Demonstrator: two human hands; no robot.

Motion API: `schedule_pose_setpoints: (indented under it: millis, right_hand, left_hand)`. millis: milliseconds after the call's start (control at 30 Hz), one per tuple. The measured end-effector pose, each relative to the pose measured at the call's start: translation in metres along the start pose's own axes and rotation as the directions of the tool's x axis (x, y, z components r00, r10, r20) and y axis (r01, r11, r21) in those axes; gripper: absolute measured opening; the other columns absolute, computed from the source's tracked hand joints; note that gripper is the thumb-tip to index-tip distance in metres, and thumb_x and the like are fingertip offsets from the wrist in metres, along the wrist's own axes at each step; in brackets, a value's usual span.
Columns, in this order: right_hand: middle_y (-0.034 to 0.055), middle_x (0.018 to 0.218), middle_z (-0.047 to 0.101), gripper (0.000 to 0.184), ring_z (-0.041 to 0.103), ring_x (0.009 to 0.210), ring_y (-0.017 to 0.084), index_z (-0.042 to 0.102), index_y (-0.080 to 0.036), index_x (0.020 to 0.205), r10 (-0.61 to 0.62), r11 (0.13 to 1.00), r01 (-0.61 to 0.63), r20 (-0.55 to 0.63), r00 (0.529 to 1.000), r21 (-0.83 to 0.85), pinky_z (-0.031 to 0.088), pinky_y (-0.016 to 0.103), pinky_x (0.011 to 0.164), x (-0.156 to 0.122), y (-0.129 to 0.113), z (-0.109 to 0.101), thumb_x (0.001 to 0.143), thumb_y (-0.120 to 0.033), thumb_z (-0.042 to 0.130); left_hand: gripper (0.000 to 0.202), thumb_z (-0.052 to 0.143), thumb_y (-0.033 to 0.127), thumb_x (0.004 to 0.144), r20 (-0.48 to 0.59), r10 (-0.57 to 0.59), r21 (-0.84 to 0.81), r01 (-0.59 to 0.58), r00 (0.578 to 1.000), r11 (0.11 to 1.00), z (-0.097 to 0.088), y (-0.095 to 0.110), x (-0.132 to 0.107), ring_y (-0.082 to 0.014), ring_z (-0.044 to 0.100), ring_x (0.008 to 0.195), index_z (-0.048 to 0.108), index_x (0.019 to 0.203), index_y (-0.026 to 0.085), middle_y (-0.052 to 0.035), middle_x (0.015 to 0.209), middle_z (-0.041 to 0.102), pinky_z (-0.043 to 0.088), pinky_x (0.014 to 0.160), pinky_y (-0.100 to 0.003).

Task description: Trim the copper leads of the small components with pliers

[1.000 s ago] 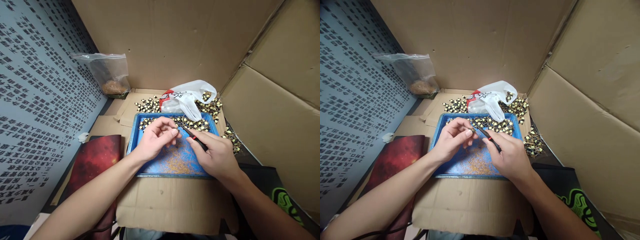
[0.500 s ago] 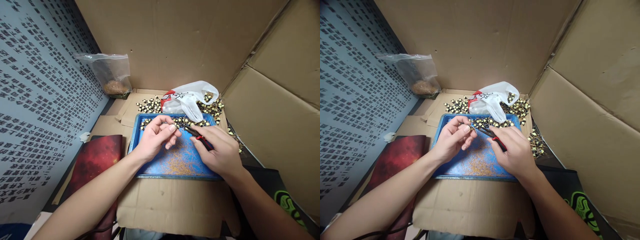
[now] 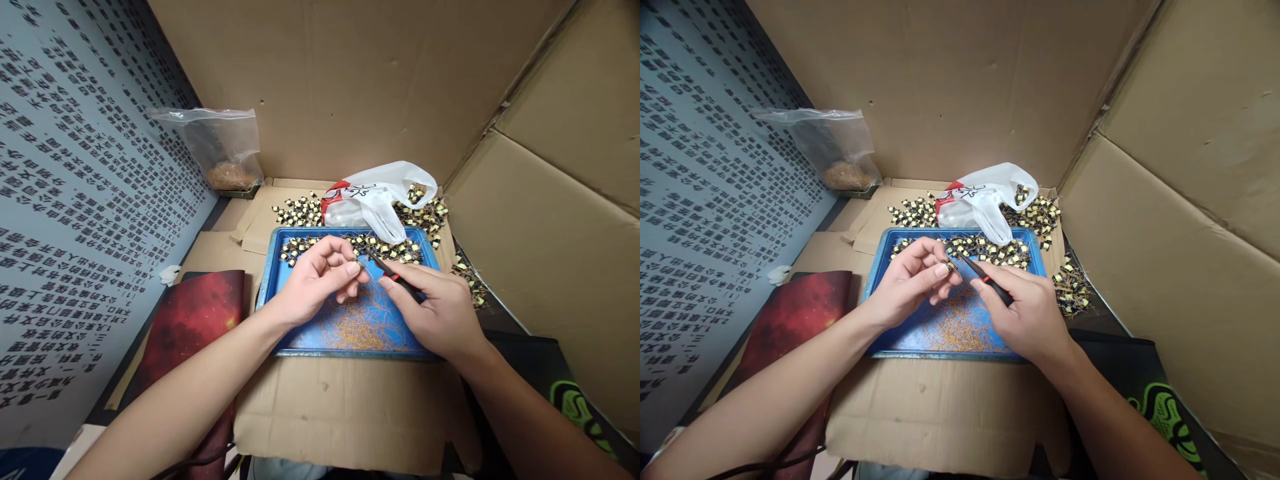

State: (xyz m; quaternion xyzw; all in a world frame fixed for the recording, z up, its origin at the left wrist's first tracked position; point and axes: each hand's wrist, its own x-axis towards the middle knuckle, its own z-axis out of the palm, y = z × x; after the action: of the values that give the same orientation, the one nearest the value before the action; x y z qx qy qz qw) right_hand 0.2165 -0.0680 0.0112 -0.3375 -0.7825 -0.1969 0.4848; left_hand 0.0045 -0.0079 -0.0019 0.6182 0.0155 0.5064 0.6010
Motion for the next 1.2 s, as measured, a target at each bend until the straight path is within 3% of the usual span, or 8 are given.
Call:
schedule_pose_setpoints:
  millis: [167,333,400,500,600,700,900,1200]
  right_hand:
    - [0.0093,0.108,0.087,0.024,0.085,0.088,0.026,0.086,-0.018,0.117,0.124,0.991,-0.127,0.052,0.991,0.050,0.069,0.035,0.079,-0.001,-0.003,0.003,0.101,-0.024,0.070]
    - [0.0075,0.090,0.087,0.026,0.077,0.061,0.022,0.087,-0.016,0.115,0.308,0.947,-0.308,-0.021,0.951,-0.095,0.060,0.032,0.054,-0.001,0.013,-0.002,0.101,-0.031,0.070]
    - [0.0087,0.094,0.086,0.026,0.076,0.064,0.022,0.086,-0.016,0.117,0.258,0.958,-0.259,-0.028,0.966,-0.122,0.060,0.032,0.057,0.001,0.019,-0.004,0.100,-0.030,0.072]
    - [0.0129,0.108,0.084,0.027,0.080,0.087,0.027,0.082,-0.016,0.123,0.035,0.993,-0.034,0.006,0.999,-0.115,0.065,0.039,0.079,0.003,0.019,-0.005,0.100,-0.024,0.071]
    - [0.0148,0.110,0.083,0.029,0.077,0.094,0.029,0.078,-0.015,0.126,-0.138,0.978,0.137,0.003,0.990,-0.160,0.062,0.045,0.090,0.003,0.016,-0.004,0.099,-0.016,0.071]
    - [0.0148,0.109,0.082,0.034,0.076,0.095,0.030,0.076,-0.015,0.130,-0.206,0.955,0.206,0.024,0.978,-0.213,0.062,0.046,0.089,0.002,0.014,-0.003,0.096,-0.013,0.071]
    - [0.0120,0.107,0.084,0.034,0.079,0.089,0.027,0.075,-0.019,0.132,-0.223,0.948,0.217,0.002,0.975,-0.234,0.063,0.041,0.084,0.001,0.008,-0.002,0.099,-0.015,0.071]
    - [0.0136,0.110,0.085,0.025,0.083,0.090,0.025,0.079,-0.014,0.126,-0.078,0.993,0.082,0.051,0.996,-0.090,0.066,0.034,0.077,-0.001,0.003,-0.001,0.105,-0.020,0.067]
  left_hand:
    - [0.031,0.082,0.034,0.096,0.031,-0.020,0.055,0.018,0.999,0.998,0.002,0.003,-0.003,-0.0082,0.067,0.067,0.056,0.102,0.017,-0.0042,0.089,0.076,0.051,0.056,-0.016]
    - [0.031,0.082,0.035,0.097,0.054,-0.039,0.044,0.037,0.998,0.998,0.003,0.009,-0.006,-0.0092,0.068,0.069,0.056,0.102,0.018,-0.0059,0.093,0.077,0.051,0.058,-0.017]
    - [0.033,0.083,0.035,0.096,0.041,-0.025,0.006,0.025,0.999,1.000,0.003,0.009,-0.004,-0.0090,0.066,0.066,0.055,0.102,0.018,-0.0051,0.091,0.077,0.049,0.055,-0.017]
    - [0.036,0.083,0.036,0.095,0.017,-0.017,-0.058,0.018,1.000,0.998,0.002,0.007,0.000,-0.0079,0.063,0.061,0.053,0.105,0.019,-0.0030,0.087,0.076,0.046,0.051,-0.017]
    - [0.036,0.082,0.034,0.096,0.006,-0.018,-0.094,0.019,1.000,0.995,0.002,0.005,0.002,-0.0074,0.062,0.059,0.052,0.109,0.020,-0.0026,0.087,0.077,0.045,0.050,-0.017]
    - [0.035,0.082,0.032,0.096,0.005,-0.024,-0.116,0.025,1.000,0.993,0.002,0.004,0.001,-0.0072,0.061,0.058,0.052,0.109,0.019,-0.0028,0.087,0.078,0.044,0.049,-0.017]
    - [0.036,0.083,0.035,0.096,0.004,-0.050,-0.114,0.050,0.999,0.992,0.003,0.003,0.000,-0.0073,0.060,0.057,0.052,0.108,0.019,-0.0031,0.085,0.078,0.043,0.049,-0.017]
    - [0.029,0.079,0.033,0.099,0.059,-0.026,0.010,0.026,0.998,1.000,0.001,0.000,-0.001,-0.0081,0.064,0.065,0.055,0.106,0.019,-0.0037,0.091,0.076,0.047,0.055,-0.018]
